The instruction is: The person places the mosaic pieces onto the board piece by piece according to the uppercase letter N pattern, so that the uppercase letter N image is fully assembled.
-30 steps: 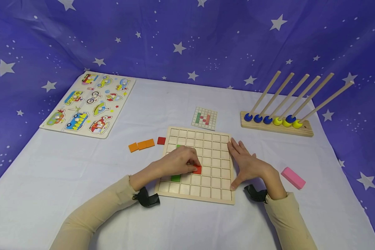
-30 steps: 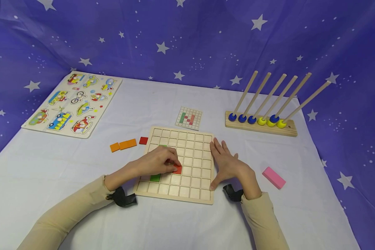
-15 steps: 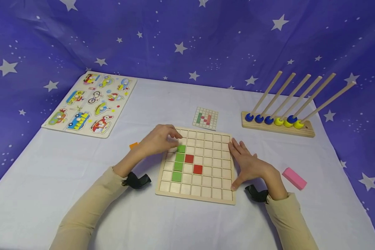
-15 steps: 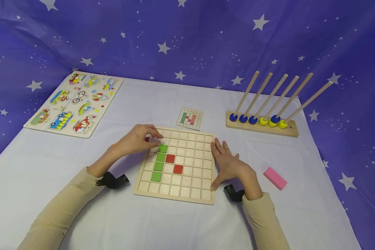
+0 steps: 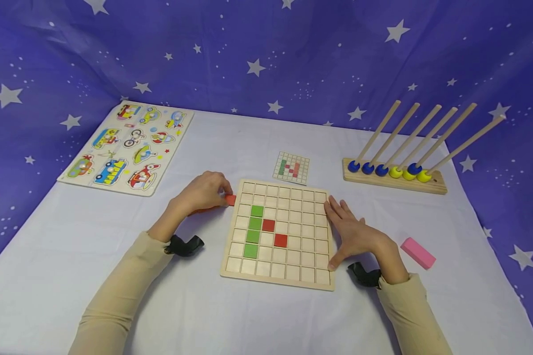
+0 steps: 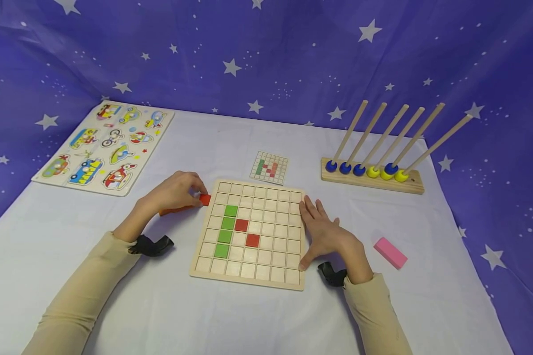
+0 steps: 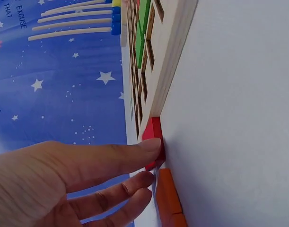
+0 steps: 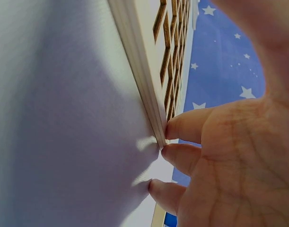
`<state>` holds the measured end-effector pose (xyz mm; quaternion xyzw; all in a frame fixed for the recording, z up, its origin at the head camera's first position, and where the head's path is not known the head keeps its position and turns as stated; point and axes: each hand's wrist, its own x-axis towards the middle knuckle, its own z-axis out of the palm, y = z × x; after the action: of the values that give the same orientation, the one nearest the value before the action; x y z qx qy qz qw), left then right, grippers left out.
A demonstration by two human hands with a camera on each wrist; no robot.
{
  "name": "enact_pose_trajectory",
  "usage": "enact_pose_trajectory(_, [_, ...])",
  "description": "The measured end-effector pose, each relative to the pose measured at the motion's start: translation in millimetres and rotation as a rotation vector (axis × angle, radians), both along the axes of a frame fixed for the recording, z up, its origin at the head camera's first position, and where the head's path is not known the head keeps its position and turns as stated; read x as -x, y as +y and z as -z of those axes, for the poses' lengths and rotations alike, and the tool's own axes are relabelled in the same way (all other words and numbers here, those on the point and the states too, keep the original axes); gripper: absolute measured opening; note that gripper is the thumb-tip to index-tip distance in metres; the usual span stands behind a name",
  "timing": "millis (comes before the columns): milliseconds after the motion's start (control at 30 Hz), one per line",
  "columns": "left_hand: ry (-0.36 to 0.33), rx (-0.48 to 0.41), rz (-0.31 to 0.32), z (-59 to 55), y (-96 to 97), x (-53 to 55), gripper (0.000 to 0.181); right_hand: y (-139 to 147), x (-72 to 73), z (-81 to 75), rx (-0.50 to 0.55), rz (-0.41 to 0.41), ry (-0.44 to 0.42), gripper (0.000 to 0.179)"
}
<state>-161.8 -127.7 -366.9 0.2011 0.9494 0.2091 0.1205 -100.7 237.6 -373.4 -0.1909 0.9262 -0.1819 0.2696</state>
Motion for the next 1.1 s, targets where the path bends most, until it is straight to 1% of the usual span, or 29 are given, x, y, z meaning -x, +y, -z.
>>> enact_pose_trajectory(167, [-0.007,-0.032,-0.005,1.6,0.0,2.0,0.017,-0.5,0.0,-0.3,0.000,0.003,-0.001,0.147])
enact_pose_trajectory(300, [-0.007,-0.054,-0.041,1.5,-0.6,3.8,0.017,-0.5,-0.3,-0.5,0.000,0.004,0.001,0.146])
enact_pose_trajectory(400, [-0.006,-0.096,-0.069,0.7,-0.8,4.4,0.020,-0.5,-0.5,-0.8,-0.002,0.004,0.001,0.147])
enact_pose_trajectory(467, [-0.009,-0.131,-0.068,0.7,0.0,4.6,0.024,-0.4,-0.5,-1.1,-0.002,0.004,0.001,0.146])
enact_pose_trajectory(600, [-0.017,-0.212,-0.030,-0.9,5.6,2.2,0.025,-0.4,-0.4,-1.3,-0.003,0.003,-0.001,0.146])
enact_pose_trajectory(667, [-0.023,-0.261,-0.003,-2.6,10.3,-1.4,0.024,-0.7,-0.3,-2.1,-0.005,0.002,-0.002,0.146])
enact_pose_trajectory(733, [-0.031,-0.300,0.038,-3.9,16.4,-4.9,0.022,-1.2,-0.3,-2.1,-0.008,0.005,-0.003,0.146])
enact_pose_trajectory(833, [-0.058,-0.318,0.088,-3.1,24.1,-9.6,0.021,-2.6,-0.9,-1.0,-0.013,0.003,-0.005,0.145])
enact_pose_trajectory(933, [-0.088,-0.314,0.112,-1.9,29.2,-14.0,0.020,-4.8,-1.3,0.4,-0.022,-0.007,-0.006,0.144])
enact_pose_trajectory(1033, [-0.102,-0.332,0.145,-0.6,35.1,-17.7,0.021,-4.9,-1.8,-0.4,-0.025,-0.004,-0.005,0.144])
enact_pose_trajectory(1100, [-0.105,-0.340,0.180,0.8,40.1,-19.9,0.021,-3.8,-2.4,-0.9,-0.021,0.005,-0.010,0.144])
